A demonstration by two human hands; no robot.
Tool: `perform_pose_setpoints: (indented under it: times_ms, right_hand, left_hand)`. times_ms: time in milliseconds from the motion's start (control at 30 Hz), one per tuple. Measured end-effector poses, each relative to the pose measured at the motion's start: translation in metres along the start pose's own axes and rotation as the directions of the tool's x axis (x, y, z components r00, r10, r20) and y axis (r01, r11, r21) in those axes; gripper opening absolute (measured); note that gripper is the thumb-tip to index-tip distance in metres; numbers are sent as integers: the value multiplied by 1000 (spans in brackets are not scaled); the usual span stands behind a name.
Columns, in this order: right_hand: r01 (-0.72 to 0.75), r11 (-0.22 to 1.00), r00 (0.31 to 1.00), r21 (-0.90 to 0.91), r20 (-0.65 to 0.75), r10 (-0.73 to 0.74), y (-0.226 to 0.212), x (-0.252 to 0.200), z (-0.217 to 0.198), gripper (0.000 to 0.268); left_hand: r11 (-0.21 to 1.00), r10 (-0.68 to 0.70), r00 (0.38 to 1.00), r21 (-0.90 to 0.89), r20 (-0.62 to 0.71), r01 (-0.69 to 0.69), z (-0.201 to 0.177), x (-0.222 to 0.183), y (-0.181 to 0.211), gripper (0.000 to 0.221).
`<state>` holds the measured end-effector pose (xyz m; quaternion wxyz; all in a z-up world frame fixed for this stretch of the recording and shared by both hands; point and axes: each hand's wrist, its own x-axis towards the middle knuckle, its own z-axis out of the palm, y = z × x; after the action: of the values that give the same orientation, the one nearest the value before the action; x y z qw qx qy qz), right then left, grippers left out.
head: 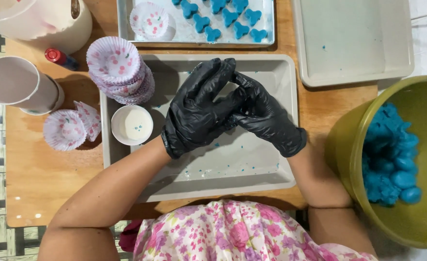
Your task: The person is shaping small pieces of blue dough into heart shapes and placing them on a tray.
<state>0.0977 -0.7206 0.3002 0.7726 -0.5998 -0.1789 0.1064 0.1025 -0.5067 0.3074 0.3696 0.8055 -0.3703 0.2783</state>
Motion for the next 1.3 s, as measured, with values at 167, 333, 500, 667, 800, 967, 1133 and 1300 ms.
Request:
perform_pose_setpoints:
  times_ms: [167, 333, 500, 667, 800, 967, 1133, 1300]
  right_hand:
    - [-27, 999, 998, -20, 50, 28, 4, -3, -1, 81]
    - [-31, 999, 996, -15, 81, 32, 11, -5, -3, 82]
    - [-26, 1000, 994, 2, 102, 26, 17, -4, -8, 81]
    - [-30, 1000, 989, -2, 147, 30, 19, -3, -14, 79]
    - [-30, 999, 987, 19, 161, 26, 16, -1, -11, 78]
    - [-78, 994, 990, 78, 122, 68, 8, 2, -8, 73]
    - [-160, 979, 987, 124, 7, 161, -12, 4, 0, 67]
    - [-206, 974, 973, 95, -85, 214, -25, 8, 5, 60]
  left_hand:
    - [992, 108, 993, 73, -56, -104, 4, 3, -2, 39]
    - [989, 142, 988, 53, -60, -139, 14, -4, -10, 39]
    - [991, 130, 990, 8, -50, -130, 4, 2, 3, 34]
    - [966, -159, 986, -215, -58, 143, -13, 16, 33, 37]
    - [992, 122, 990, -13, -66, -123, 11, -3, -6, 34]
    - [997, 78, 996, 19, -42, -77, 4, -1, -7, 39]
    - [999, 32, 999, 33, 34, -34, 2, -5, -13, 48]
    - [999, -33, 995, -21, 89, 35, -21, 2, -17, 54]
